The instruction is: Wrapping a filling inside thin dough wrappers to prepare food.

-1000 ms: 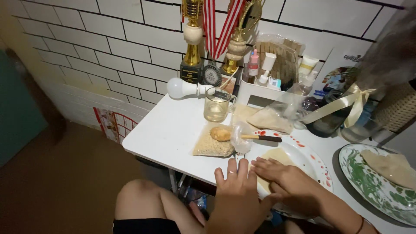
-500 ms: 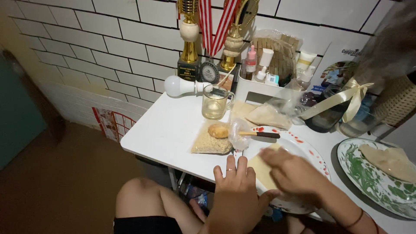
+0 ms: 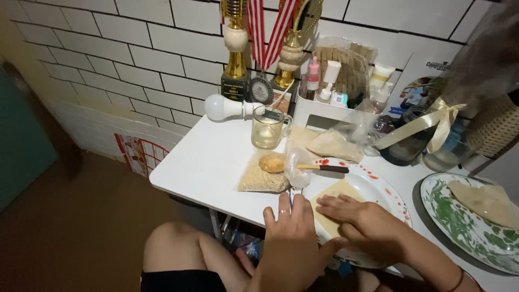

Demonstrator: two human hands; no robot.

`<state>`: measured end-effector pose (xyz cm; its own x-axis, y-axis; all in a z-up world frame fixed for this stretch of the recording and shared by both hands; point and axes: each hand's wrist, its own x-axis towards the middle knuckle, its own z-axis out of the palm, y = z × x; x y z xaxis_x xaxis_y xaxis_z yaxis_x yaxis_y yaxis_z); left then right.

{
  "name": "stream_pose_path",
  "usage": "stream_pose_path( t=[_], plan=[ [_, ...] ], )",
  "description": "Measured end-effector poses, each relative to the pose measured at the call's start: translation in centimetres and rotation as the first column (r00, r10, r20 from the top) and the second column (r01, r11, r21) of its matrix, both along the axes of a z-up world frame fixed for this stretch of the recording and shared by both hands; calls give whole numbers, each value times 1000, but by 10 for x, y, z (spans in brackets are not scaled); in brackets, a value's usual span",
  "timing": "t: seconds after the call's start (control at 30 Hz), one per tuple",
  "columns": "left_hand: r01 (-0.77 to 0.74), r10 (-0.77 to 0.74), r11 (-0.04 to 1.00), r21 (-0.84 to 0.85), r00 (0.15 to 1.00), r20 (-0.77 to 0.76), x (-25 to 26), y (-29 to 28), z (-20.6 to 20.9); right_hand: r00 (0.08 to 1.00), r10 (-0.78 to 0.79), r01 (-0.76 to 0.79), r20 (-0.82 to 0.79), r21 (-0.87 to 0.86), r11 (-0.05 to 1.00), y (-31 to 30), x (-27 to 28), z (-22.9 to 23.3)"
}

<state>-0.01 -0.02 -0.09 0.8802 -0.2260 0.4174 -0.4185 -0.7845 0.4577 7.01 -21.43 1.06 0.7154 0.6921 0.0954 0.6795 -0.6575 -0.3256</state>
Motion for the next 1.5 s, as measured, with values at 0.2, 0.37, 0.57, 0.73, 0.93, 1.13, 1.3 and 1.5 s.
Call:
stream_pose_path(
  t=[0.2,0.37,0.57,0.73,0.93,1.13,1.3,1.5],
  plan=[
    [20,-17,999,-32,996,86,7,-1,-16,953,-298,301,-55,276,913,4,4,37],
    [7,-7,1000,0,1000,26,8,-8,-15,875,-21,-203,483,406,891,75,59,98],
    [-20,23,999,-25,993,118,12,-9,-17,964,33,-67,265,120,991,162,179,78],
    [30,-30,995,-92,1000,-1,7,-1,-3,966,-9,30,259,-80,996,176,209,54],
    [27,-35,997,-68,993,-115,6,1,-7,966,-198,208,165,-46,977,163,167,103],
    [7,-4,998,-57,999,50,3,6,-5,875,102,-252,474,265,931,86,95,112],
    [48,-46,995,-82,998,31,3,11,3,957,47,-134,286,293,947,-7,17,54],
    [65,-65,998,3,998,-20,10,10,-2,975,211,-196,-65,185,963,-11,-20,20]
  ],
)
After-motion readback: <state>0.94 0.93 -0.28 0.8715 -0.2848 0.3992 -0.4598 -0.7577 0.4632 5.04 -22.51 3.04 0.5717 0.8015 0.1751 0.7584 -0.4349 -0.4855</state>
